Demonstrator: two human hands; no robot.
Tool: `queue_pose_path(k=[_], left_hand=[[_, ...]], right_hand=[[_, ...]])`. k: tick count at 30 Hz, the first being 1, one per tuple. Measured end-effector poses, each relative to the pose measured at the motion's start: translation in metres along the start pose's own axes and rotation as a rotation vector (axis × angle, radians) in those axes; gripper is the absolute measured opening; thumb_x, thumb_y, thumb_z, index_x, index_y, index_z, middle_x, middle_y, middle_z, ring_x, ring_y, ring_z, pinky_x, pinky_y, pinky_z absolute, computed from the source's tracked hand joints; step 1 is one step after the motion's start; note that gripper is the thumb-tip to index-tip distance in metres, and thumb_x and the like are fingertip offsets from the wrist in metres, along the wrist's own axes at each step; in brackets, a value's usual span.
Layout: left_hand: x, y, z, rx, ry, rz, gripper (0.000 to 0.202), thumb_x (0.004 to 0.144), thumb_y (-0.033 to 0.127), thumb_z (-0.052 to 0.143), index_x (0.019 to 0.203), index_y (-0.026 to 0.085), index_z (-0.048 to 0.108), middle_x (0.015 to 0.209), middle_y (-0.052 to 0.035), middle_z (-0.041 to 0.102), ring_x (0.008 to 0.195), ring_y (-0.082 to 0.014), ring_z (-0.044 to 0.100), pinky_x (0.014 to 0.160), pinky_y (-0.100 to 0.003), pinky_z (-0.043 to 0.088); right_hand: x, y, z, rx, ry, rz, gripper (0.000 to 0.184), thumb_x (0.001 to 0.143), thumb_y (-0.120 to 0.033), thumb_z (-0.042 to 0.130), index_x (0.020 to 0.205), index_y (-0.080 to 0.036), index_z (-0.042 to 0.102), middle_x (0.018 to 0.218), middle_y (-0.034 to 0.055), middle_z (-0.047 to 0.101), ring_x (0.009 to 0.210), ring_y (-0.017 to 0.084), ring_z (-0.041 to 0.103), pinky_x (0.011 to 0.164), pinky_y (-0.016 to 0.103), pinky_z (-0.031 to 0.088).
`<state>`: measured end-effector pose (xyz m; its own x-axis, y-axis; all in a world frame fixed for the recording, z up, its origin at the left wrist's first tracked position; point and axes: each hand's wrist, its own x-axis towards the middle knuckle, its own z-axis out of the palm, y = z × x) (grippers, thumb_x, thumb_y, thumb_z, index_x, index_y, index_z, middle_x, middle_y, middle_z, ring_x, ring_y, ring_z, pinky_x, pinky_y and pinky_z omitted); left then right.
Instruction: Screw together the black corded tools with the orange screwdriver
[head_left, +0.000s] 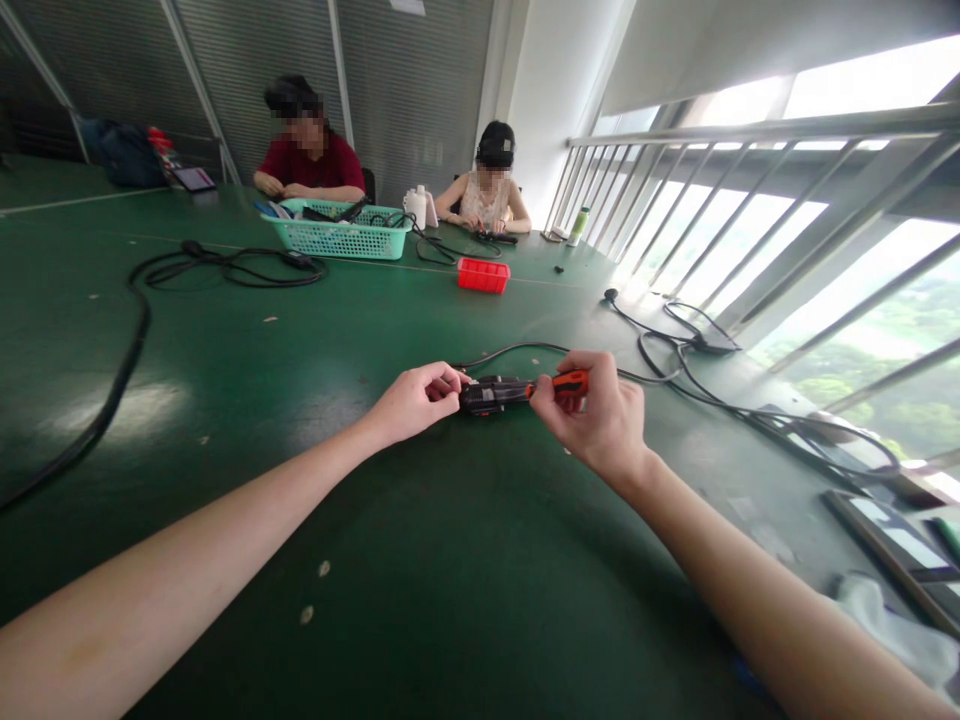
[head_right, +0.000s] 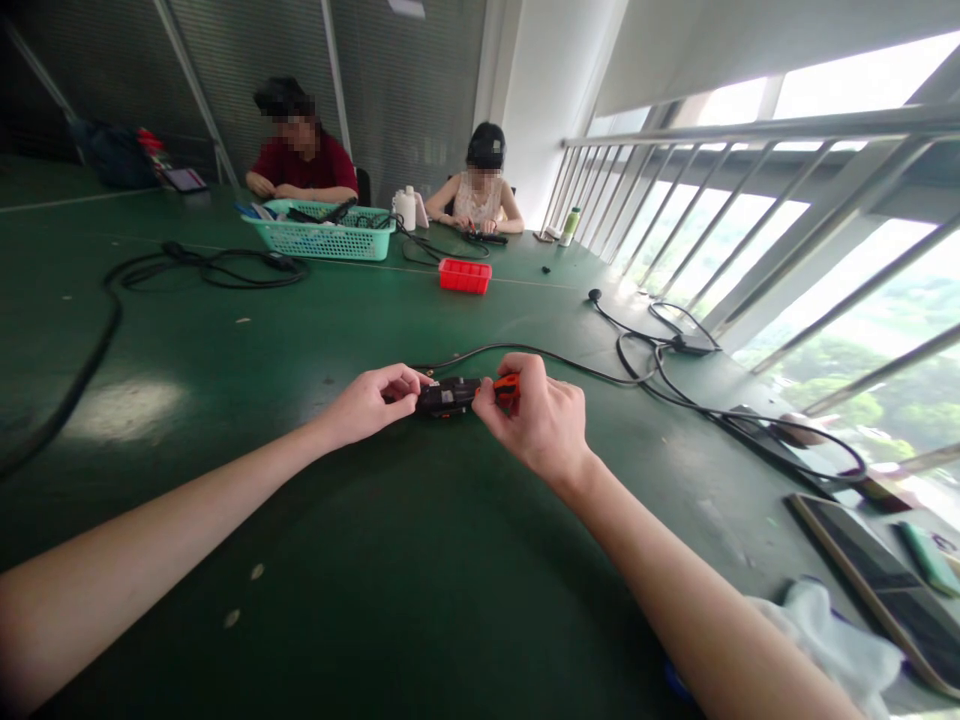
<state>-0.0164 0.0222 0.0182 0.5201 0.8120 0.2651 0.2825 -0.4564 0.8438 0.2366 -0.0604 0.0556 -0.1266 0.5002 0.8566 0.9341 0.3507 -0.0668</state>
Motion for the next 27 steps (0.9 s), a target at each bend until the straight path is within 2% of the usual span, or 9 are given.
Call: queue_pose_path(k=[6, 11, 14, 17, 21, 27], left_hand=[[0.0, 0.002, -0.001, 0.02, -0.005, 0.015, 0.006, 0.084, 0.025, 0.063, 0.086, 0.02, 0.061, 0.123, -0.0047, 0.074, 0.084, -0.0166, 0.068, 0.079, -0.033, 0.056], [-0.001, 0.002, 0.0, 0.031, 0.009, 0.021, 0.005, 0.084, 0.022, 0.06, 0.088, 0.02, 0.06, 0.122, -0.0051, 0.074, 0.086, -0.0176, 0.068, 0.081, -0.034, 0.057], [-0.001, 0.0, 0.0, 0.023, 0.015, 0.006, 0.009, 0.084, 0.022, 0.06, 0.092, 0.02, 0.062, 0.122, -0.0067, 0.075, 0.092, -0.0199, 0.07, 0.085, -0.036, 0.057], [-0.001, -0.002, -0.002, 0.006, -0.013, -0.03, 0.01, 0.084, 0.024, 0.06, 0.092, 0.019, 0.063, 0.122, -0.0086, 0.075, 0.092, -0.0211, 0.072, 0.086, -0.037, 0.058], [0.0, -0.004, -0.004, -0.013, -0.074, -0.018, 0.011, 0.083, 0.025, 0.062, 0.091, 0.018, 0.063, 0.122, -0.0093, 0.075, 0.095, -0.0216, 0.073, 0.089, -0.038, 0.059], [-0.001, -0.005, -0.002, -0.025, -0.081, 0.008, 0.012, 0.08, 0.024, 0.063, 0.091, 0.018, 0.064, 0.116, -0.0085, 0.076, 0.094, -0.0213, 0.072, 0.09, -0.036, 0.059]], right_hand=[[0.003, 0.0, -0.001, -0.037, -0.012, -0.063, 0.021, 0.094, -0.039, 0.064, 0.107, -0.023, 0.057, 0.062, -0.0068, 0.065, 0.047, 0.012, 0.061, 0.048, 0.023, 0.037], [0.001, 0.0, 0.001, 0.087, -0.076, -0.021, 0.04, 0.089, -0.04, 0.066, 0.119, -0.021, 0.049, 0.08, -0.0015, 0.072, 0.055, 0.014, 0.066, 0.053, 0.025, 0.047], [0.0, 0.002, -0.001, 0.068, -0.076, -0.01, 0.032, 0.091, -0.04, 0.065, 0.114, -0.022, 0.05, 0.072, -0.0045, 0.067, 0.051, 0.013, 0.061, 0.05, 0.025, 0.044], [0.0, 0.001, -0.004, 0.123, -0.03, 0.009, 0.026, 0.095, -0.04, 0.063, 0.11, -0.023, 0.049, 0.073, -0.0044, 0.066, 0.049, 0.011, 0.059, 0.05, 0.025, 0.044], [-0.002, -0.007, -0.004, 0.186, -0.069, -0.031, 0.028, 0.097, -0.042, 0.062, 0.114, -0.024, 0.048, 0.082, -0.0002, 0.069, 0.056, 0.014, 0.064, 0.052, 0.025, 0.048], [-0.006, -0.011, 0.002, 0.217, -0.14, -0.092, 0.029, 0.098, -0.043, 0.062, 0.115, -0.024, 0.048, 0.089, 0.0034, 0.073, 0.063, 0.017, 0.07, 0.053, 0.025, 0.049]])
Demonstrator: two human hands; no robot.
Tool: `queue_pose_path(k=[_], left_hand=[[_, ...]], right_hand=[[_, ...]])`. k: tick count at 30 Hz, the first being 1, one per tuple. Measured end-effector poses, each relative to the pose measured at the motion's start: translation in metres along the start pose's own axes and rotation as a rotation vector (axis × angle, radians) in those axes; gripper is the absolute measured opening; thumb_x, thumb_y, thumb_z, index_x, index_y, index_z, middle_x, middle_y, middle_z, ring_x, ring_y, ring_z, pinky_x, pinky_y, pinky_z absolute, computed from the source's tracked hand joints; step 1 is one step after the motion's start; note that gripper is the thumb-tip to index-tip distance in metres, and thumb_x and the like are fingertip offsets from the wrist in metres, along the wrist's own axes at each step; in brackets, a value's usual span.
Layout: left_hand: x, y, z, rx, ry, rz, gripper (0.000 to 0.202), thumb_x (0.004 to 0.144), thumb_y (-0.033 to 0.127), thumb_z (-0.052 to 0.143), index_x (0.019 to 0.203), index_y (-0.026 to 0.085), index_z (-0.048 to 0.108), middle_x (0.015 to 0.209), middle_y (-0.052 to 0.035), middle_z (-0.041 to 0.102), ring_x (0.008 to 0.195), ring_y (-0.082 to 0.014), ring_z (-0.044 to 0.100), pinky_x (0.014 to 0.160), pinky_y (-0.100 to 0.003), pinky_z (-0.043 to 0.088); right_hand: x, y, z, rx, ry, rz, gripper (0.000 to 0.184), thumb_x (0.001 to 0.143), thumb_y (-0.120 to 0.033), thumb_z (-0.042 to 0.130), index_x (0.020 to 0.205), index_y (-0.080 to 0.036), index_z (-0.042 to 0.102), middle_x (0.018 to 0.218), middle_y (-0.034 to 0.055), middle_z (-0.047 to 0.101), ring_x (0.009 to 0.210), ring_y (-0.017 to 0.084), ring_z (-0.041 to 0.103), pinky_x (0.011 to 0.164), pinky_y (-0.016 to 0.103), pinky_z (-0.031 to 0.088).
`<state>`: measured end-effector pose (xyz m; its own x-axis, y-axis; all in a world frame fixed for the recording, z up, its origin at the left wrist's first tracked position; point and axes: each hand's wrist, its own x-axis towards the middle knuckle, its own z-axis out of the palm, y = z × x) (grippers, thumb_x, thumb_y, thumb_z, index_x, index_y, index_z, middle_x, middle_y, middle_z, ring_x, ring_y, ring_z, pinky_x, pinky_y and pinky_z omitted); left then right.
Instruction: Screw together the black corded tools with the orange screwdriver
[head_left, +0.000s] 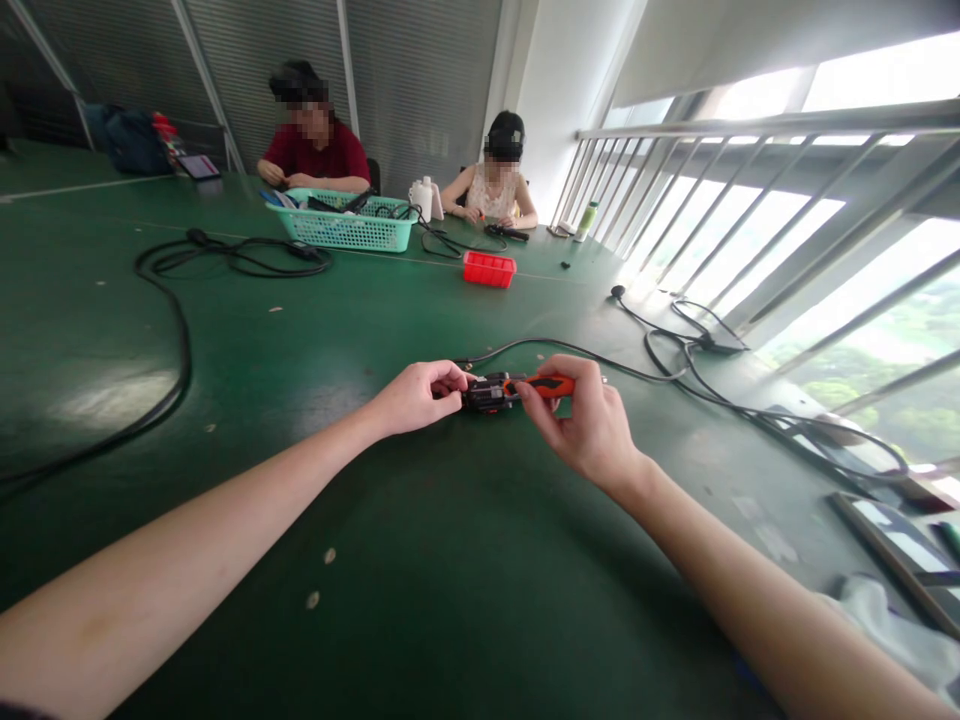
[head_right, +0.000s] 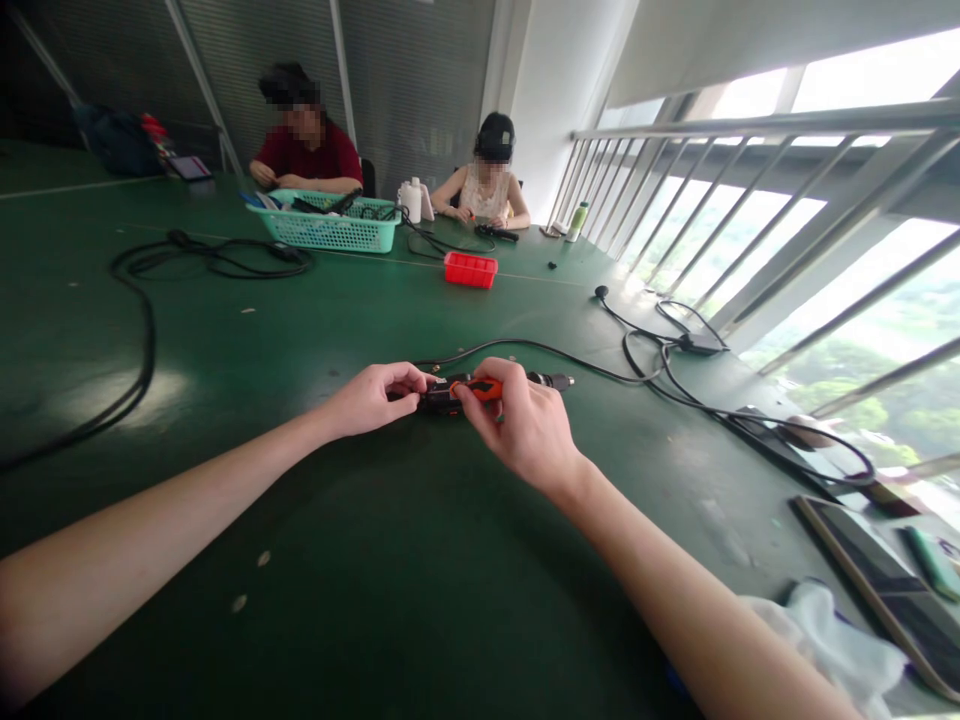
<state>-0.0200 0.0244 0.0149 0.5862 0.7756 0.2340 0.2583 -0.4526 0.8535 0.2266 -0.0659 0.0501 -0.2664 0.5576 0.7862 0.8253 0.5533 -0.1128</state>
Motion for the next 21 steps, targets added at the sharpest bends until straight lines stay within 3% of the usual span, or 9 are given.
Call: queue_pose_path(k=[5, 10, 14, 21], left_hand=[[0.0, -0.004, 0.001, 0.016, 0.001, 0.012, 0.013, 0.081, 0.024, 0.063, 0.093, 0.018, 0.065, 0.114, -0.0077, 0.076, 0.094, -0.0212, 0.072, 0.089, -0.036, 0.059], [0.001, -0.003, 0.0, 0.028, 0.0, 0.021, 0.012, 0.081, 0.024, 0.062, 0.092, 0.019, 0.064, 0.114, -0.007, 0.076, 0.093, -0.0212, 0.072, 0.088, -0.035, 0.059], [0.001, 0.0, 0.0, 0.027, 0.002, 0.005, 0.012, 0.081, 0.024, 0.061, 0.091, 0.019, 0.063, 0.112, -0.0068, 0.076, 0.093, -0.0211, 0.071, 0.087, -0.035, 0.058], [-0.001, 0.003, 0.0, 0.038, 0.006, 0.01, 0.013, 0.081, 0.026, 0.062, 0.091, 0.019, 0.064, 0.109, -0.0062, 0.075, 0.091, -0.0209, 0.071, 0.086, -0.035, 0.058]], right_hand=[[0.001, -0.002, 0.0, 0.014, -0.036, -0.011, 0.029, 0.099, -0.042, 0.062, 0.116, -0.023, 0.048, 0.089, 0.0034, 0.075, 0.061, 0.016, 0.07, 0.052, 0.025, 0.049], [0.003, -0.009, 0.0, -0.031, -0.008, -0.063, 0.028, 0.099, -0.04, 0.063, 0.116, -0.023, 0.049, 0.097, 0.0061, 0.077, 0.073, 0.018, 0.076, 0.057, 0.026, 0.052], [0.003, -0.012, 0.0, -0.054, -0.012, -0.036, 0.026, 0.1, -0.038, 0.062, 0.117, -0.022, 0.049, 0.09, 0.0034, 0.077, 0.063, 0.016, 0.073, 0.052, 0.025, 0.049], [0.002, -0.018, 0.0, 0.038, -0.037, -0.058, 0.032, 0.096, -0.03, 0.061, 0.124, -0.022, 0.046, 0.096, 0.0048, 0.076, 0.067, 0.015, 0.072, 0.057, 0.025, 0.053]])
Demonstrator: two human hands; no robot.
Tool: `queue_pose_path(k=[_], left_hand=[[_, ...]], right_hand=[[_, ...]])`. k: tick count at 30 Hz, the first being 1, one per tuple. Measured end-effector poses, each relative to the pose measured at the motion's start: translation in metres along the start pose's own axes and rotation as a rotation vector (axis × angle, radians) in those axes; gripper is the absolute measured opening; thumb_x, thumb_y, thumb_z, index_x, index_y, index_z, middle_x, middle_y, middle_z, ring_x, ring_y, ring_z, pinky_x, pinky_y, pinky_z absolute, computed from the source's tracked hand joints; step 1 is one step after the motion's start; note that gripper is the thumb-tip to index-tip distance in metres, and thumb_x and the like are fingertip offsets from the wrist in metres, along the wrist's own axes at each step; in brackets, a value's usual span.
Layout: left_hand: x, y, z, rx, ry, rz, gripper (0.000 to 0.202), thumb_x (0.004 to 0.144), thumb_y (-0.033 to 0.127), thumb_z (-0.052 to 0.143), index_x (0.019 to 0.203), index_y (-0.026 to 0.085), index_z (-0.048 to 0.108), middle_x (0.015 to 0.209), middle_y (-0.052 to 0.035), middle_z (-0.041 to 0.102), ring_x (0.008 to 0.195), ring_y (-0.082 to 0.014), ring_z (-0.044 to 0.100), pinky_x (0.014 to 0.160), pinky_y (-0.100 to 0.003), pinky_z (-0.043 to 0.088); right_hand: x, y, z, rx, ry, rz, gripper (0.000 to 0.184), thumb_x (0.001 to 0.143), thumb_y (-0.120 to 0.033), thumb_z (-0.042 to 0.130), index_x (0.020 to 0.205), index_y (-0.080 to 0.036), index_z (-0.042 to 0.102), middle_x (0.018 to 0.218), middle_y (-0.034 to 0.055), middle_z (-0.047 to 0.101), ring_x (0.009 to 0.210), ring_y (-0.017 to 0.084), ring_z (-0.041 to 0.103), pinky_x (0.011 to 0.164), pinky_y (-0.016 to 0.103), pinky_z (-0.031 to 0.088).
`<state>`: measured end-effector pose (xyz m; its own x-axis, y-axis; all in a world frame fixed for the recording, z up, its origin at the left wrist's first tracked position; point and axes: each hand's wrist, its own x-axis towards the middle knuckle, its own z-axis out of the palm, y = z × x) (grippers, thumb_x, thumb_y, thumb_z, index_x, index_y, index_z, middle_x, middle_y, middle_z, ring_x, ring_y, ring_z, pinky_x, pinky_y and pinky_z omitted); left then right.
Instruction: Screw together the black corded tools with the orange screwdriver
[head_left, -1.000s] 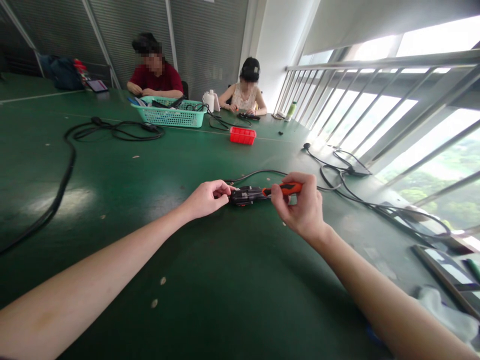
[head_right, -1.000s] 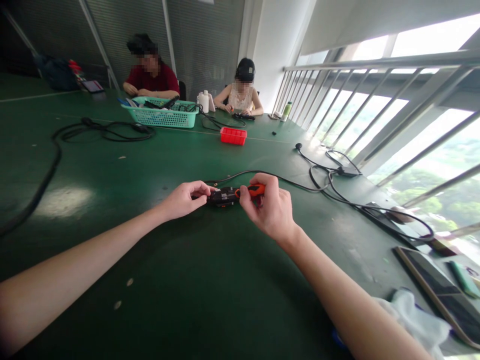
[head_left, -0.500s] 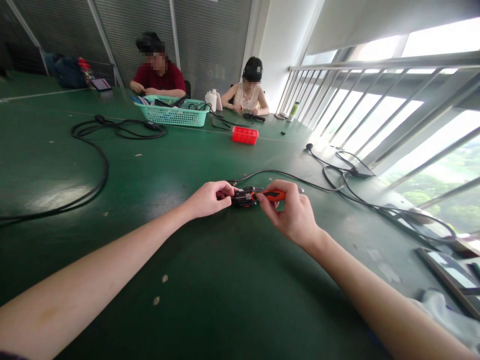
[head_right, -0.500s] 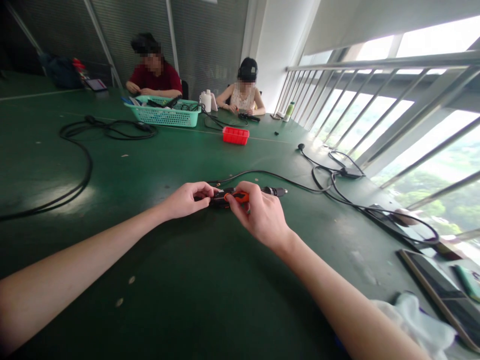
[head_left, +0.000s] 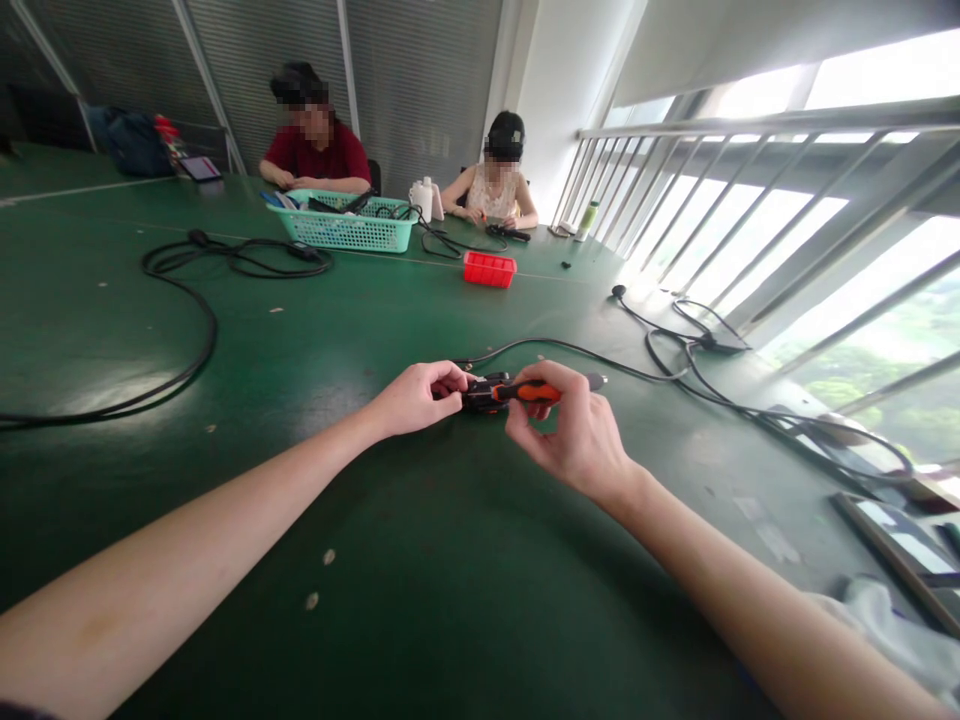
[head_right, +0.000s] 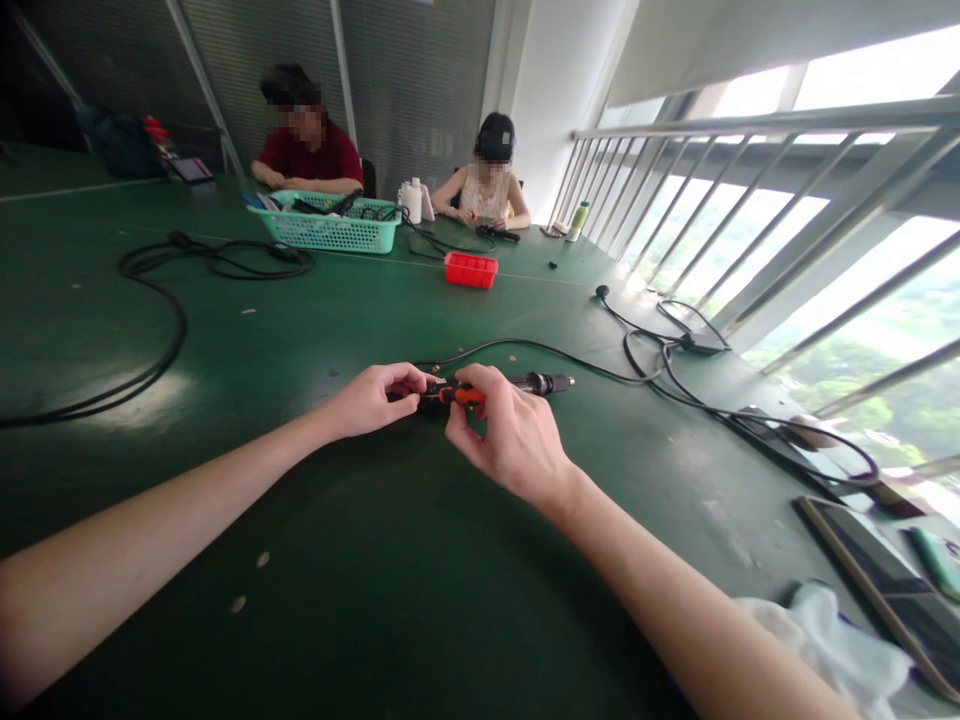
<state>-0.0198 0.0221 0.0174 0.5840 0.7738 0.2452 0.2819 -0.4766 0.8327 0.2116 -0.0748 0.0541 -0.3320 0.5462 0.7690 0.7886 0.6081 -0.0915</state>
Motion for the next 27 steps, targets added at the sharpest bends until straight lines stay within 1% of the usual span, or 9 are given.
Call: queue_pose_path(k=[6, 8, 12, 14, 17, 19, 21, 24, 27], left_hand=[[0.0, 0.001, 0.001, 0.0, -0.008, -0.002, 0.01, 0.081, 0.026, 0.062, 0.09, 0.02, 0.062, 0.107, -0.0051, 0.074, 0.086, -0.0196, 0.069, 0.082, -0.034, 0.057], [0.001, 0.001, 0.001, 0.017, -0.003, 0.014, 0.01, 0.082, 0.025, 0.061, 0.09, 0.02, 0.062, 0.111, -0.0054, 0.074, 0.086, -0.0193, 0.068, 0.082, -0.034, 0.056], [0.0, 0.001, 0.001, 0.046, -0.009, 0.023, 0.012, 0.083, 0.026, 0.061, 0.094, 0.02, 0.061, 0.115, -0.0059, 0.073, 0.087, -0.0192, 0.067, 0.083, -0.034, 0.057], [0.0, 0.001, 0.002, 0.064, -0.014, 0.026, 0.012, 0.085, 0.027, 0.06, 0.095, 0.021, 0.06, 0.115, -0.0058, 0.073, 0.088, -0.0191, 0.068, 0.084, -0.034, 0.057], [-0.002, 0.002, 0.002, 0.124, -0.016, 0.04, 0.02, 0.087, 0.03, 0.061, 0.106, 0.022, 0.06, 0.114, -0.0054, 0.072, 0.091, -0.0204, 0.069, 0.084, -0.034, 0.057], [-0.004, 0.004, 0.002, 0.203, -0.024, 0.048, 0.035, 0.089, 0.034, 0.064, 0.122, 0.025, 0.059, 0.117, -0.0055, 0.071, 0.099, -0.0232, 0.069, 0.086, -0.036, 0.056], [-0.005, 0.005, 0.004, 0.301, -0.034, 0.064, 0.048, 0.089, 0.039, 0.067, 0.135, 0.028, 0.055, 0.124, -0.0063, 0.07, 0.108, -0.0268, 0.068, 0.091, -0.038, 0.054], [-0.006, 0.006, 0.006, 0.399, -0.044, 0.09, 0.053, 0.092, 0.047, 0.068, 0.14, 0.03, 0.056, 0.132, -0.0077, 0.066, 0.112, -0.0298, 0.066, 0.096, -0.041, 0.051], [-0.006, 0.006, 0.007, 0.415, -0.051, 0.095, 0.05, 0.095, 0.046, 0.065, 0.141, 0.029, 0.057, 0.13, -0.0081, 0.066, 0.111, -0.029, 0.066, 0.097, -0.04, 0.05]], right_hand=[[-0.003, 0.006, 0.003, -0.053, 0.006, 0.066, 0.033, 0.097, -0.04, 0.063, 0.12, -0.022, 0.048, 0.083, 0.0017, 0.073, 0.057, 0.015, 0.067, 0.051, 0.025, 0.048], [-0.003, 0.007, 0.003, -0.029, 0.001, 0.076, 0.032, 0.097, -0.038, 0.063, 0.12, -0.022, 0.047, 0.085, 0.002, 0.074, 0.057, 0.014, 0.067, 0.052, 0.025, 0.049], [-0.004, 0.005, 0.004, 0.065, 0.001, 0.063, 0.042, 0.094, -0.033, 0.062, 0.128, -0.022, 0.04, 0.094, 0.0049, 0.075, 0.061, 0.015, 0.069, 0.056, 0.026, 0.054], [-0.003, 0.005, 0.003, 0.087, -0.008, 0.065, 0.042, 0.092, -0.032, 0.062, 0.127, -0.023, 0.04, 0.095, 0.0052, 0.075, 0.061, 0.015, 0.069, 0.056, 0.026, 0.054], [-0.003, 0.009, 0.001, 0.115, -0.031, 0.172, 0.037, 0.089, -0.032, 0.064, 0.119, -0.024, 0.044, 0.089, 0.0017, 0.073, 0.057, 0.014, 0.065, 0.055, 0.026, 0.053], [-0.003, 0.015, -0.001, 0.147, -0.005, 0.284, 0.036, 0.087, -0.034, 0.065, 0.115, -0.025, 0.044, 0.083, -0.0013, 0.07, 0.056, 0.014, 0.064, 0.055, 0.026, 0.053], [-0.001, 0.023, -0.002, 0.166, 0.044, 0.374, 0.036, 0.086, -0.035, 0.066, 0.114, -0.025, 0.045, 0.08, -0.0032, 0.067, 0.056, 0.014, 0.064, 0.055, 0.027, 0.053], [0.002, 0.033, -0.006, 0.137, 0.121, 0.438, 0.037, 0.083, -0.034, 0.068, 0.112, -0.025, 0.046, 0.078, -0.0037, 0.065, 0.055, 0.015, 0.062, 0.054, 0.029, 0.053], [0.005, 0.038, -0.01, 0.12, 0.201, 0.463, 0.038, 0.081, -0.033, 0.069, 0.111, -0.025, 0.047, 0.075, -0.004, 0.062, 0.057, 0.016, 0.061, 0.054, 0.03, 0.052]])
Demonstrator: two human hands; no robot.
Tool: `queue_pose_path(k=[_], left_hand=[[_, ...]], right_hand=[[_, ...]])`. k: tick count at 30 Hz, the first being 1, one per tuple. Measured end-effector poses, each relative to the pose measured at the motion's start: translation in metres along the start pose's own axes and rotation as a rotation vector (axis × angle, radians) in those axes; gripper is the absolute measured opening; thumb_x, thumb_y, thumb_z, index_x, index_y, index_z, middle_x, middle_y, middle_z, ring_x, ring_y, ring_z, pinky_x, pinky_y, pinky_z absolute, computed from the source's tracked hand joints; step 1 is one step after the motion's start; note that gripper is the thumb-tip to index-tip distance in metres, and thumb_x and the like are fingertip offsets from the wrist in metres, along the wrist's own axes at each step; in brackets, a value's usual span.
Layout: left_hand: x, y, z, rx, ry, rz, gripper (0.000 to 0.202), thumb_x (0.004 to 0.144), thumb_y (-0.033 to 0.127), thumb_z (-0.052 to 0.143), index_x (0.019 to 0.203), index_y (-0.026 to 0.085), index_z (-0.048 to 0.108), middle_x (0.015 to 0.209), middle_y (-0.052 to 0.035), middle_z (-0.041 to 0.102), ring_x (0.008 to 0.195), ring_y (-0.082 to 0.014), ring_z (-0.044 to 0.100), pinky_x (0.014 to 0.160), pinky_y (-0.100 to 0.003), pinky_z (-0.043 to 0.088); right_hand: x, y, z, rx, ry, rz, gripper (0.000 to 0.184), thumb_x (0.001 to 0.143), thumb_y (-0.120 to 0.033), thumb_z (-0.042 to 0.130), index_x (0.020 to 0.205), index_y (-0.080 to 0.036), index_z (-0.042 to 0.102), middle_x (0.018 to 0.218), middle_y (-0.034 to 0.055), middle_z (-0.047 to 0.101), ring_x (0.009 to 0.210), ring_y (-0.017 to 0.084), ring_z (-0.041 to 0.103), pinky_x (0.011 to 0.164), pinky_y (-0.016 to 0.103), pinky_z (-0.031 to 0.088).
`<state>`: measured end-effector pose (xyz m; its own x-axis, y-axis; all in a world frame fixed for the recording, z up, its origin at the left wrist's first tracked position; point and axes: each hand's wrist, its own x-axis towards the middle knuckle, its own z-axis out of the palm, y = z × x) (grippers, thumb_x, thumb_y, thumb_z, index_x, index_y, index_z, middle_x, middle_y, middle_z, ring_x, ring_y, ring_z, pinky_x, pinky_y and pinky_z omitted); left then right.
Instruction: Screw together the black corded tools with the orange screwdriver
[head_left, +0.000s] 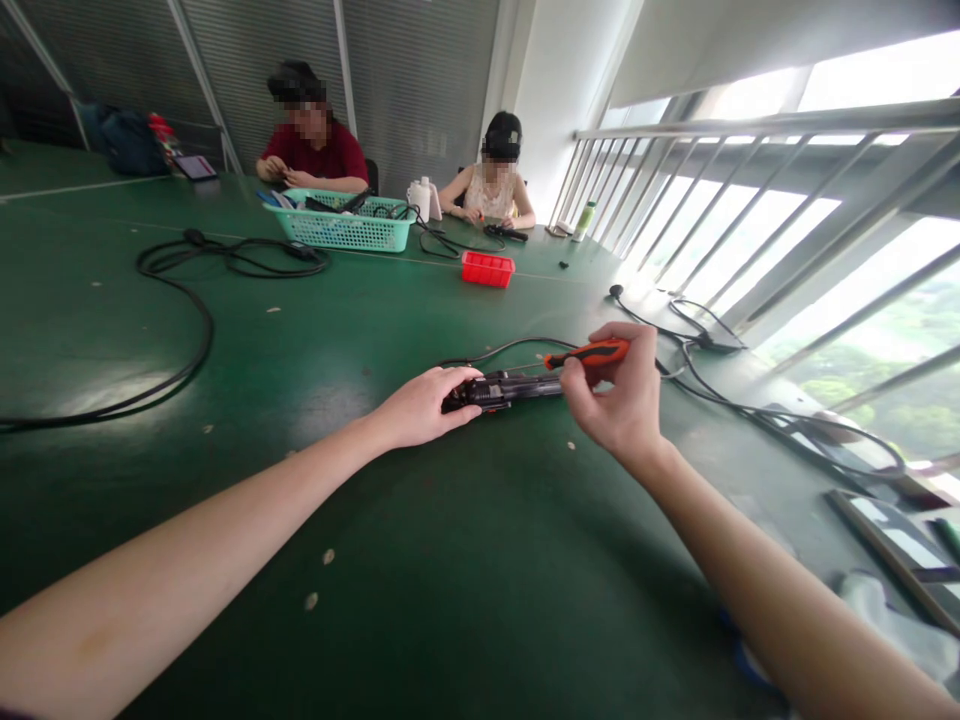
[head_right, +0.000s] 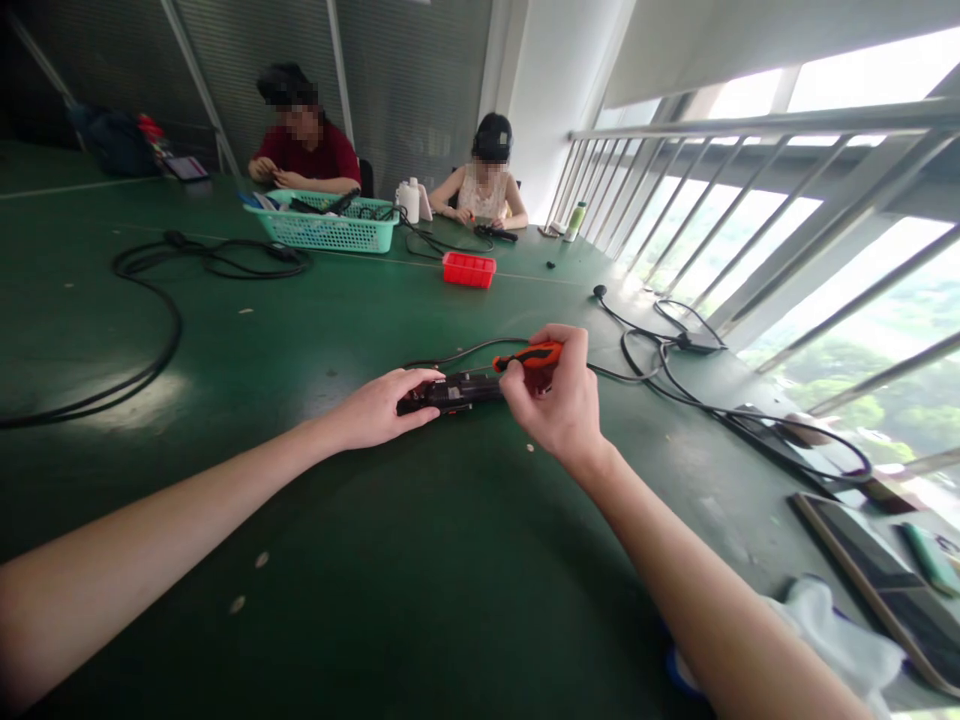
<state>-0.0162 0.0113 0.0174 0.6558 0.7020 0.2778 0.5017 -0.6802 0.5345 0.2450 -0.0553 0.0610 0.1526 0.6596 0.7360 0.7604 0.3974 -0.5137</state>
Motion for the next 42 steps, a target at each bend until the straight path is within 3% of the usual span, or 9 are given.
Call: queue_pose_path(k=[12, 20, 26, 31, 34, 42], left_hand=[[0.001, 0.003, 0.0, 0.02, 0.005, -0.009, 0.049, 0.096, 0.044, 0.064, 0.142, 0.028, 0.057, 0.132, -0.0083, 0.066, 0.111, -0.0285, 0.066, 0.095, -0.039, 0.051], [0.001, -0.001, 0.001, 0.05, 0.009, 0.015, 0.05, 0.098, 0.044, 0.063, 0.144, 0.027, 0.054, 0.138, -0.0082, 0.065, 0.118, -0.0275, 0.065, 0.101, -0.041, 0.051], [0.001, 0.0, 0.001, 0.055, 0.015, 0.012, 0.05, 0.097, 0.044, 0.063, 0.144, 0.027, 0.055, 0.137, -0.0075, 0.065, 0.116, -0.027, 0.066, 0.101, -0.04, 0.051], [0.001, 0.002, 0.0, 0.072, 0.007, 0.008, 0.049, 0.098, 0.043, 0.062, 0.143, 0.026, 0.055, 0.137, -0.0085, 0.065, 0.117, -0.0274, 0.065, 0.101, -0.041, 0.052], [0.001, 0.001, 0.001, 0.073, 0.008, 0.016, 0.049, 0.097, 0.044, 0.063, 0.143, 0.026, 0.055, 0.139, -0.0085, 0.065, 0.118, -0.0279, 0.065, 0.102, -0.042, 0.051], [0.002, -0.004, 0.004, 0.051, 0.021, 0.034, 0.051, 0.096, 0.043, 0.064, 0.143, 0.027, 0.055, 0.142, -0.0084, 0.063, 0.123, -0.0288, 0.064, 0.105, -0.043, 0.051]], right_hand=[[-0.003, -0.003, -0.001, -0.14, -0.074, -0.059, 0.037, 0.081, -0.032, 0.066, 0.112, -0.024, 0.048, 0.068, -0.0063, 0.06, 0.049, 0.015, 0.057, 0.05, 0.029, 0.048], [-0.006, -0.009, -0.001, -0.262, -0.071, -0.363, 0.024, 0.095, -0.04, 0.063, 0.109, -0.023, 0.057, 0.069, -0.0043, 0.066, 0.048, 0.011, 0.058, 0.049, 0.024, 0.039], [-0.008, -0.01, 0.003, -0.241, -0.09, -0.317, 0.039, 0.091, -0.035, 0.062, 0.125, -0.02, 0.05, 0.078, -0.002, 0.07, 0.052, 0.014, 0.063, 0.053, 0.026, 0.047], [-0.009, -0.004, 0.002, -0.282, 0.013, -0.448, 0.028, 0.094, -0.04, 0.068, 0.111, -0.022, 0.054, 0.066, -0.0054, 0.064, 0.048, 0.012, 0.061, 0.049, 0.024, 0.044], [-0.013, -0.007, 0.002, -0.206, 0.067, -0.571, 0.028, 0.094, -0.039, 0.069, 0.111, -0.023, 0.054, 0.076, -0.0015, 0.07, 0.055, 0.014, 0.065, 0.054, 0.024, 0.05], [-0.021, -0.016, 0.012, -0.101, -0.115, -0.619, 0.034, 0.098, -0.033, 0.066, 0.124, -0.022, 0.047, 0.091, 0.0033, 0.076, 0.063, 0.016, 0.072, 0.054, 0.025, 0.053]])
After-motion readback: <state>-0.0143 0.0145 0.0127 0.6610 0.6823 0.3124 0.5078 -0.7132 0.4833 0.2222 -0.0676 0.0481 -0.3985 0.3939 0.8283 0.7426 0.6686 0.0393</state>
